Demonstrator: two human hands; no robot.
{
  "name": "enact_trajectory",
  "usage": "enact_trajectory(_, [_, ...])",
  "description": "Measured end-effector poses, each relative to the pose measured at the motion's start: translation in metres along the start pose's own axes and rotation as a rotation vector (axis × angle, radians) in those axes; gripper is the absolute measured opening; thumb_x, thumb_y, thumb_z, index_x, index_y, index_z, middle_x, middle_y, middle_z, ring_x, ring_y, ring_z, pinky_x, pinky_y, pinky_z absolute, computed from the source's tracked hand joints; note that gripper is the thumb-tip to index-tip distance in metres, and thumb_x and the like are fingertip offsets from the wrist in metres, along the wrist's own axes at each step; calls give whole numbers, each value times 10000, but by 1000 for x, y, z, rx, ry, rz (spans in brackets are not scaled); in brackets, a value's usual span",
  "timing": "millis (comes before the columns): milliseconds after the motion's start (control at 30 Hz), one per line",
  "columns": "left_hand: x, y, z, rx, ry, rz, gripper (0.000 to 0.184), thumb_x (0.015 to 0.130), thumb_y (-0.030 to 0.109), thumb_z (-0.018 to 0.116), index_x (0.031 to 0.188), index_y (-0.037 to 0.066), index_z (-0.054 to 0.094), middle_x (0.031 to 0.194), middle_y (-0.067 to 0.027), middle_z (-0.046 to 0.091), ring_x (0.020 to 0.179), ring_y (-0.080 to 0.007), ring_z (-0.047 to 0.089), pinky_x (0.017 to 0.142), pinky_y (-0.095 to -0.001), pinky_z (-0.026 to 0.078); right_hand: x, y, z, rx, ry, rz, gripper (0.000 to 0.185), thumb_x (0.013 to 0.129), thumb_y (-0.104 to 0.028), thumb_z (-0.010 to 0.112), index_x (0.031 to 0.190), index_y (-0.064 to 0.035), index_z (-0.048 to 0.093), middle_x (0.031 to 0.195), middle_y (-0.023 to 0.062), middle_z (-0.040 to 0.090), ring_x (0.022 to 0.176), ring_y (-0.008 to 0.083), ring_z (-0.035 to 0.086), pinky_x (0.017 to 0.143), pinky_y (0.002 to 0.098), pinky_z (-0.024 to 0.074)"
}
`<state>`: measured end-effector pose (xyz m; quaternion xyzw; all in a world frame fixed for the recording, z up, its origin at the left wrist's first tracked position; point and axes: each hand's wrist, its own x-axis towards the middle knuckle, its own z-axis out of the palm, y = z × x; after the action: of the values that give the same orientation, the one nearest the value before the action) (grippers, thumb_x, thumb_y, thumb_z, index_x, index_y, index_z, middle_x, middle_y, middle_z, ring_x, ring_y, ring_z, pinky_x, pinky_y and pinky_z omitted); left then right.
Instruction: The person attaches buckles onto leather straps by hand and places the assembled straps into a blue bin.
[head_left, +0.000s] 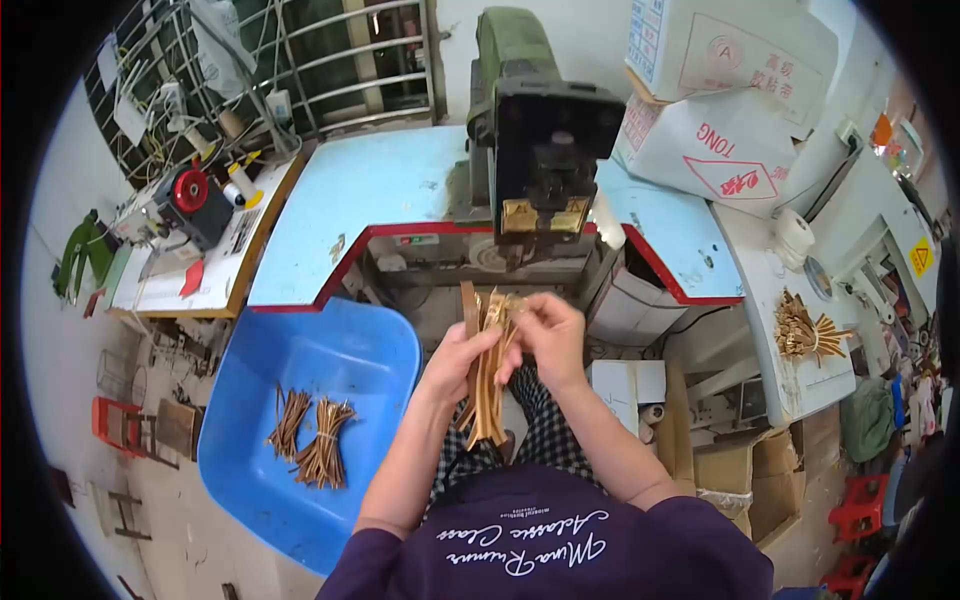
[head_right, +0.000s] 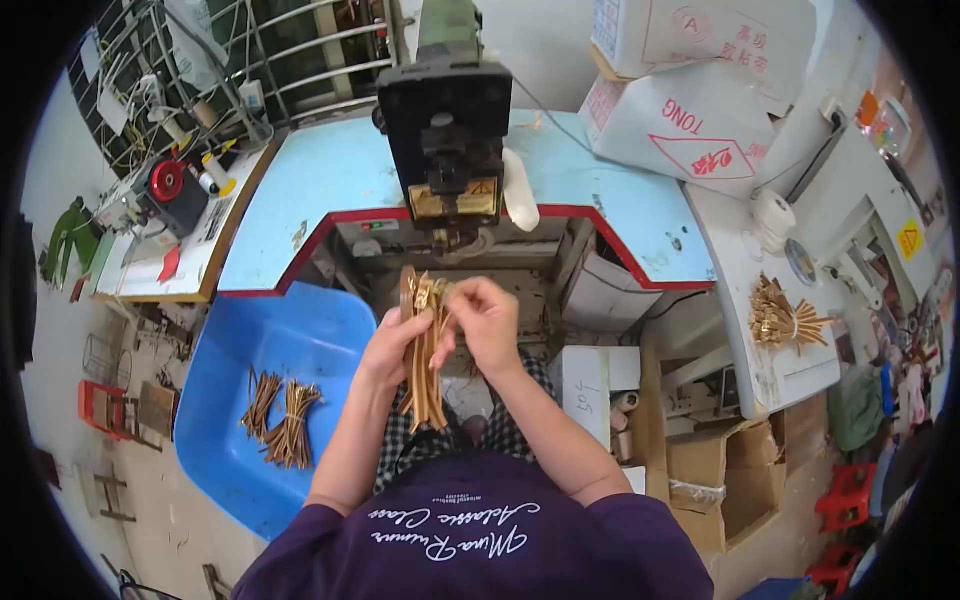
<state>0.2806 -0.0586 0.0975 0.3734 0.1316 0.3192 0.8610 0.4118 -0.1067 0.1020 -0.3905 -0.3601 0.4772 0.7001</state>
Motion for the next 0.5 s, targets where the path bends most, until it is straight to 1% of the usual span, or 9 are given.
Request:
enact_trajectory(33, [1,-1,5,56,47,23,140,875,60,492,927,-55,553,725,-150,619,497,-154,552,446,-206,452,0,0,-1,70,101,-23,55,855,-26,535,851,29,541,607,97,522,365,166,448,285,316,426])
enact_trajectory(100, [6,-4,10,90,82,49,132,870,50,495,924,-56,553,737,-147,619,522,-155,560,472,-206,461,2,-5,-1,184,173,-21,76,834,-8,557,790,53,547,582,87,509,364,156,447,280,280,400])
enact_trajectory(133, [8,-7,13,87,101,40,132,870,50,495,924,-56,553,737,-147,619,522,-155,560,472,-206,461,2,-7,-1,191,175,-1,76,834,-8,557,790,53,547,582,87,509,364,156,447,280,280,400])
enact_trajectory(200, [11,-13,16,77,167,95,127,871,49,496,917,-52,556,731,-137,620,517,-151,555,477,-205,460,2,-7,-2,308,219,-104,93,833,-8,560,759,47,547,579,78,499,381,135,437,284,265,393])
enact_trajectory(233, [10,-14,16,77,179,84,127,871,49,496,917,-52,556,731,-137,620,517,-151,555,477,-205,460,2,-6,-1,315,226,-91,93,833,-8,560,759,47,547,579,78,499,381,135,437,284,265,393])
enact_trajectory(367, [12,-20,18,199,218,178,110,856,30,524,919,-52,561,729,-159,624,528,-182,572,493,-232,482,0,-11,-2,84,303,-164,67,823,-5,574,777,42,557,585,74,505,398,117,436,308,248,394])
enact_trajectory(400, [14,-20,19,198,217,170,110,856,30,524,919,-52,561,729,-159,624,528,-182,572,493,-232,482,0,-10,-4,84,310,-161,67,823,-5,574,777,42,557,585,74,505,398,117,436,308,248,394])
enact_trajectory(500, [16,-21,18,181,246,152,102,854,25,533,916,-48,567,728,-150,626,553,-181,582,515,-231,487,0,-6,-14,78,172,-141,69,816,-14,597,767,23,563,606,62,523,430,106,434,363,226,384])
